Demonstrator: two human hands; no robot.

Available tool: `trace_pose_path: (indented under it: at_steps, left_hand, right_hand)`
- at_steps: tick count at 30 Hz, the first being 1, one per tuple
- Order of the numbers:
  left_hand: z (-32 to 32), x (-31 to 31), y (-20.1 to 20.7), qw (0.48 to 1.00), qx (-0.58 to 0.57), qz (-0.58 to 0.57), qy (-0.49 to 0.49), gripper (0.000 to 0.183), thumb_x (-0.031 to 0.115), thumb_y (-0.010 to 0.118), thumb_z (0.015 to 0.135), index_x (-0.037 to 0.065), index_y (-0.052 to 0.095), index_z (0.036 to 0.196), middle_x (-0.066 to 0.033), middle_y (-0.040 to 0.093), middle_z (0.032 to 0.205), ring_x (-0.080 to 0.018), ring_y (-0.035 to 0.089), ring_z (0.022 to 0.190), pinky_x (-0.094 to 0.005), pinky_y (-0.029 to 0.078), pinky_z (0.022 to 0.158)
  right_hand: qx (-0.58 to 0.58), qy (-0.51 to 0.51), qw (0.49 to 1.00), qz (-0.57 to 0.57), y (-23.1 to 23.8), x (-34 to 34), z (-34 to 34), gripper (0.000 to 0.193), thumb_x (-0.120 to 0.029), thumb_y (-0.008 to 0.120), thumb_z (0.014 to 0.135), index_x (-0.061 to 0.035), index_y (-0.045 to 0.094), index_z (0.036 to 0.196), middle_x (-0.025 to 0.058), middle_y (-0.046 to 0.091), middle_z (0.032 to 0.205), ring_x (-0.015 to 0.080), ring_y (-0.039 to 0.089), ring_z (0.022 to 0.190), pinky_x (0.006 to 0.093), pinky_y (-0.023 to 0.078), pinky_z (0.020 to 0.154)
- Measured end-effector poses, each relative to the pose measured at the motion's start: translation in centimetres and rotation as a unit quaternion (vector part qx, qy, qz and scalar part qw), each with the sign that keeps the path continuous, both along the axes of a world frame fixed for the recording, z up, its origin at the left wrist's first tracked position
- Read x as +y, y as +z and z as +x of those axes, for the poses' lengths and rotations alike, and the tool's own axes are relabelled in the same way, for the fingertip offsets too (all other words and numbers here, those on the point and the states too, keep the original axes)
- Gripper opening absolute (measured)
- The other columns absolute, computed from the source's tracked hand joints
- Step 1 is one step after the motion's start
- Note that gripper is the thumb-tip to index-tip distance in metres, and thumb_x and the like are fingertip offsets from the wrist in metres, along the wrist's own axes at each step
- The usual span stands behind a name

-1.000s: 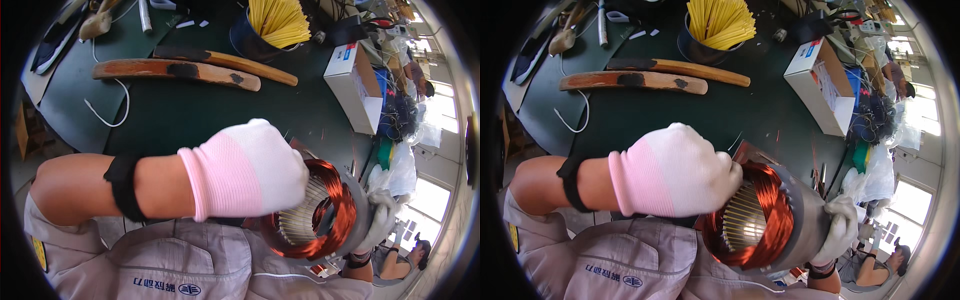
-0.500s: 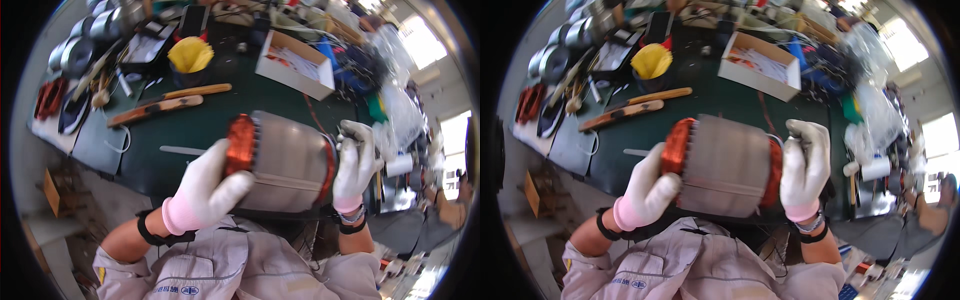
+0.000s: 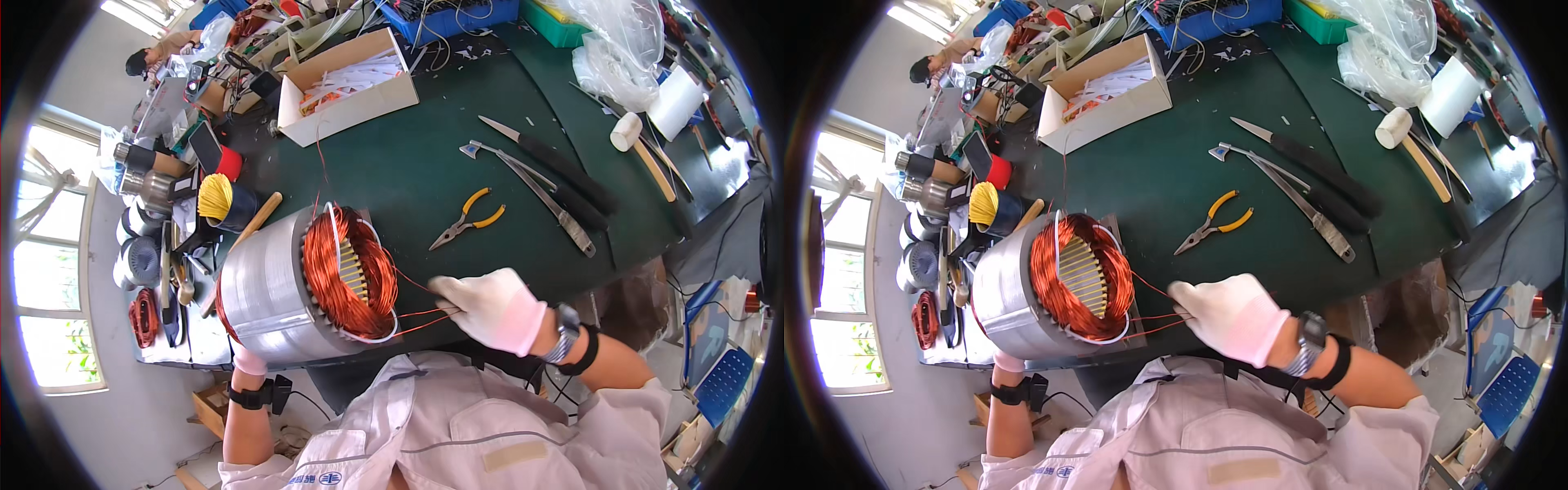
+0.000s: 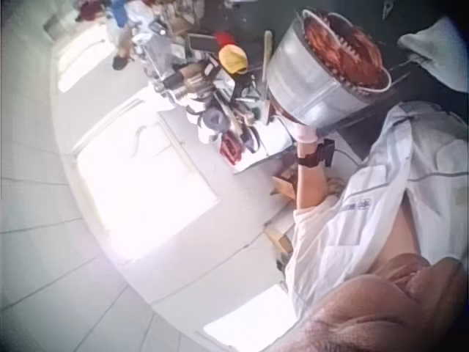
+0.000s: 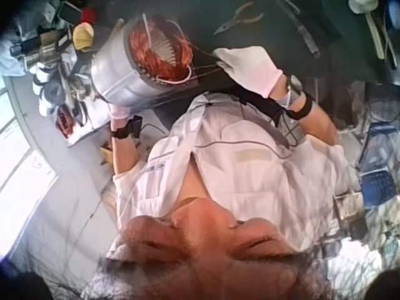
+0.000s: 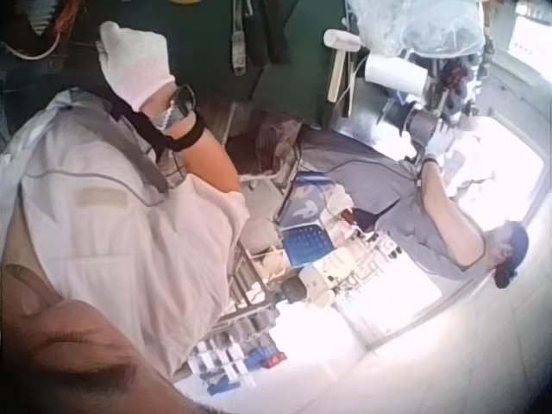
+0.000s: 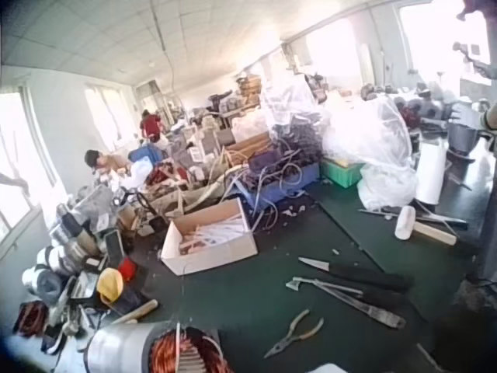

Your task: Assembling and shaping the copper windings of an electric motor stator using a mallet and wooden blocks.

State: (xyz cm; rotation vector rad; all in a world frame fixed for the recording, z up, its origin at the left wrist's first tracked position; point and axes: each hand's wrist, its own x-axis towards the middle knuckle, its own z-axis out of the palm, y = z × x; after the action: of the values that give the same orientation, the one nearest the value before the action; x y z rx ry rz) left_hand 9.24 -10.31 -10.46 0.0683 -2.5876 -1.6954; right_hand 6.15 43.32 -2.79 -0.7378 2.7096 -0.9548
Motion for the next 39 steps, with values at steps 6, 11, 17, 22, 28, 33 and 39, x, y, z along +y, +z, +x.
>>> trace_pose_path:
  at_steps: [6,11,17,22,28,33,39]
  left_hand:
    - [-2.6,-0.1,-1.5,0.998,0.0,-0.059,0.015,0.058,0.016,0.056,0.105,0.004,0.034,0.157,-0.0147,0.048,0.152,-0.0259,0.051,0.135,-0.0383,0.04,0.115]
    - [-3.6,0.1,-2.8,0.996,-0.005,-0.086,0.021,0.058,0.017,0.057,0.105,0.004,0.034,0.157,-0.0146,0.048,0.152,-0.0257,0.051,0.135,-0.0384,0.04,0.115]
    - [-3.8,0.0,-5.6,0.996,-0.002,-0.092,-0.017,0.058,0.017,0.057,0.105,0.004,0.034,0.157,-0.0144,0.048,0.152,-0.0254,0.051,0.135,-0.0384,0.04,0.115]
    - [-2.7,-1.0,-7.4,0.993,-0.014,-0.107,-0.039,0.059,0.018,0.057,0.105,0.004,0.034,0.157,-0.0142,0.048,0.152,-0.0251,0.051,0.136,-0.0385,0.04,0.115]
    - [-2.2,-3.4,-10.2,0.993,-0.001,-0.106,-0.055,0.059,0.018,0.058,0.105,0.004,0.034,0.157,-0.014,0.048,0.152,-0.0248,0.05,0.136,-0.0385,0.04,0.115]
    - [-6.5,-1.7,-12.3,0.997,0.029,-0.063,-0.045,0.06,0.019,0.058,0.105,0.004,0.033,0.157,-0.0138,0.047,0.152,-0.0245,0.05,0.136,-0.0385,0.04,0.115]
    - [-10.7,-0.8,-14.1,0.995,0.08,-0.03,-0.042,0.06,0.019,0.058,0.105,0.004,0.033,0.157,-0.0137,0.047,0.152,-0.0242,0.05,0.136,-0.0386,0.04,0.115]
  right_hand:
    - [0.073,0.042,0.993,0.084,-0.3,5.9,-4.2,0.023,-0.026,0.07,0.091,-0.0085,0.065,0.105,0.0112,0.068,0.072,0.03,0.07,0.067,0.04,0.053,0.057]
    - [0.099,-0.038,0.982,-0.159,5.9,4.4,-3.5,0.039,-0.034,0.078,0.087,-0.0019,0.069,0.106,0.0142,0.07,0.075,0.0334,0.071,0.072,0.0392,0.055,0.063]
    - [-0.162,-0.07,0.983,-0.047,3.1,-6.9,-4.6,0.043,-0.037,0.057,0.099,0.0045,0.063,0.09,0.0258,0.07,0.079,0.0431,0.071,0.077,0.0496,0.058,0.074]
    - [-0.123,-0.115,0.975,-0.147,-0.9,-8.1,-4.0,0.028,-0.021,0.054,0.098,0.0076,0.055,0.095,0.0269,0.067,0.074,0.0448,0.069,0.073,0.0516,0.056,0.069]
    - [-0.058,-0.083,0.974,-0.2,-2.4,-8.2,-5.1,0.028,-0.019,0.053,0.098,0.0079,0.051,0.095,0.0276,0.064,0.072,0.0475,0.065,0.07,0.0537,0.052,0.066]
    - [-0.007,-0.1,0.968,-0.23,-2.7,-8.7,-7.5,0.026,-0.017,0.053,0.097,0.0079,0.053,0.088,0.0326,0.062,0.076,0.052,0.063,0.079,0.0548,0.051,0.073]
    - [0.029,-0.095,0.969,-0.225,-2.9,-8.4,-9.6,0.024,-0.015,0.053,0.097,0.0078,0.053,0.09,0.0338,0.063,0.076,0.053,0.063,0.08,0.0553,0.05,0.073]
